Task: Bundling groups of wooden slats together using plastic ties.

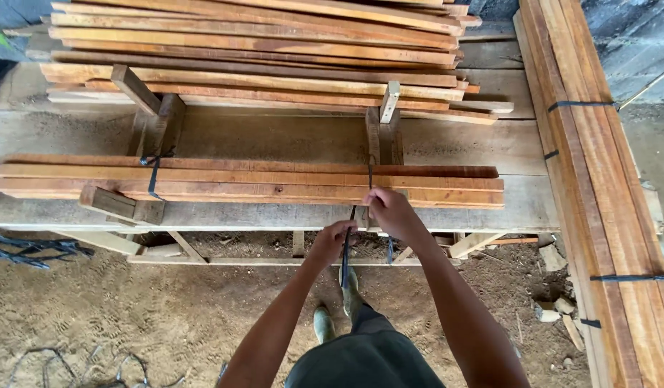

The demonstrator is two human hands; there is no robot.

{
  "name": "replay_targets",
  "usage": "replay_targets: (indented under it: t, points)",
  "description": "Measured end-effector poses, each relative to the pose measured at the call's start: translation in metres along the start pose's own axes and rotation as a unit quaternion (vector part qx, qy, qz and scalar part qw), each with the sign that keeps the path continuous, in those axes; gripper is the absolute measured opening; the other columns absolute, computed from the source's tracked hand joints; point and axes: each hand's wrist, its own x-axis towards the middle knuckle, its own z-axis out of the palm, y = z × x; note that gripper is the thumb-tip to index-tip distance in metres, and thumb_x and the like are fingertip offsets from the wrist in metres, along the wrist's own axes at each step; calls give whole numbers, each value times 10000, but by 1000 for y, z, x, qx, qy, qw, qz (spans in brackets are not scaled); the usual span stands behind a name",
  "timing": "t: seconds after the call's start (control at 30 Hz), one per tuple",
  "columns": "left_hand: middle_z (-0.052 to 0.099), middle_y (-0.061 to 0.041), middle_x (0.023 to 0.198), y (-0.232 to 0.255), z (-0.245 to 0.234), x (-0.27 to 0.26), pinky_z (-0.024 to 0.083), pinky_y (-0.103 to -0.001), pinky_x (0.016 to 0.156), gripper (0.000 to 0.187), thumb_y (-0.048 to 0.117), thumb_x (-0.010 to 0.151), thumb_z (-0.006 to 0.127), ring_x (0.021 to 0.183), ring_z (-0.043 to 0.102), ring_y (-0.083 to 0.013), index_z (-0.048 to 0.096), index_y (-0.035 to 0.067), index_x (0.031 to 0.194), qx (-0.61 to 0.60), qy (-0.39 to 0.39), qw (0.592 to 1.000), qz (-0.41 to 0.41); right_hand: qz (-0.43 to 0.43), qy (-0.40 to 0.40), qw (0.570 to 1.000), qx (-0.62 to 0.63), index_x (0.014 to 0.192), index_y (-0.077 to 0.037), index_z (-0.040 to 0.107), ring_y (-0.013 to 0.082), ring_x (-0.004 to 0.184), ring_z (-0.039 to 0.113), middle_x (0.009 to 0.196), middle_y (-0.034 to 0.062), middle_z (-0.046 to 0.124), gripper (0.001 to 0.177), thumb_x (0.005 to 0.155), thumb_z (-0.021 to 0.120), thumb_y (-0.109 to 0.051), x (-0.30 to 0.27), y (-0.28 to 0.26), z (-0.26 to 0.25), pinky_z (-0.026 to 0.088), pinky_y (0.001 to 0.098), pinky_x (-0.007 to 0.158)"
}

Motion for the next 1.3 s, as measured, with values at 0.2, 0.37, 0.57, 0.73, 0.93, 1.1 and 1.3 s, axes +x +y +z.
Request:
replay_targets:
  t: [0.2,0.37,0.57,0.73,0.93,1.1,1.3]
  points:
    - [726,-200,1201,-25,-4,0,633,-411,903,434,-92,1014,485,1093,711,-284,688,75,1359,-14,44,999,-15,-23,-24,929,369,1132,66,662,212,661,621,874,186,608,237,1040,488,-65,-8,2,-15,633,356,559]
    - [777,-146,1048,-14,-3,9,605,-538,804,276,26,1025,601,1029,734,-373,749,116,1240,79,62,994,51,-89,-30,877,471,1231,43,636,295,870,712,1041,214,665,308,1017,444,-67,26,24,-18,666,439,785]
    - [788,-149,921,25,-8,6,563,-585,854,185,148,977,670,935,743,-420,779,171,1125,181,53,981,46,-196,22,877,439,1151,119,660,222,825,720,907,200,702,209,972,661,10,56,10,-39,662,376,753]
    - [798,-137,908,65,-12,12,572,-547,883,217,115,974,637,914,741,-420,787,151,1127,187,-21,982,32,-193,-19,881,432,1127,75,690,228,796,703,882,199,712,226,1060,584,-112,86,18,-47,639,381,759]
    - [777,-121,819,76,-23,55,561,-380,778,296,3,959,656,760,709,-210,767,124,1206,77,15,993,88,-168,-61,901,395,1067,24,717,204,798,699,849,150,716,209,1062,612,-157,114,31,-50,622,356,773]
    - [760,-57,720,108,-37,90,534,-313,698,244,16,920,697,682,703,-144,810,157,1084,100,110,980,129,-132,-73,879,453,1169,80,675,192,886,741,971,155,747,321,879,792,6,131,49,-44,651,367,825]
    - [807,-56,868,91,-31,150,563,-314,768,304,2,951,684,843,685,-57,828,199,1133,46,197,967,154,-103,18,931,351,991,-36,788,161,775,633,838,95,692,85,953,770,-110,155,76,-31,540,331,652]
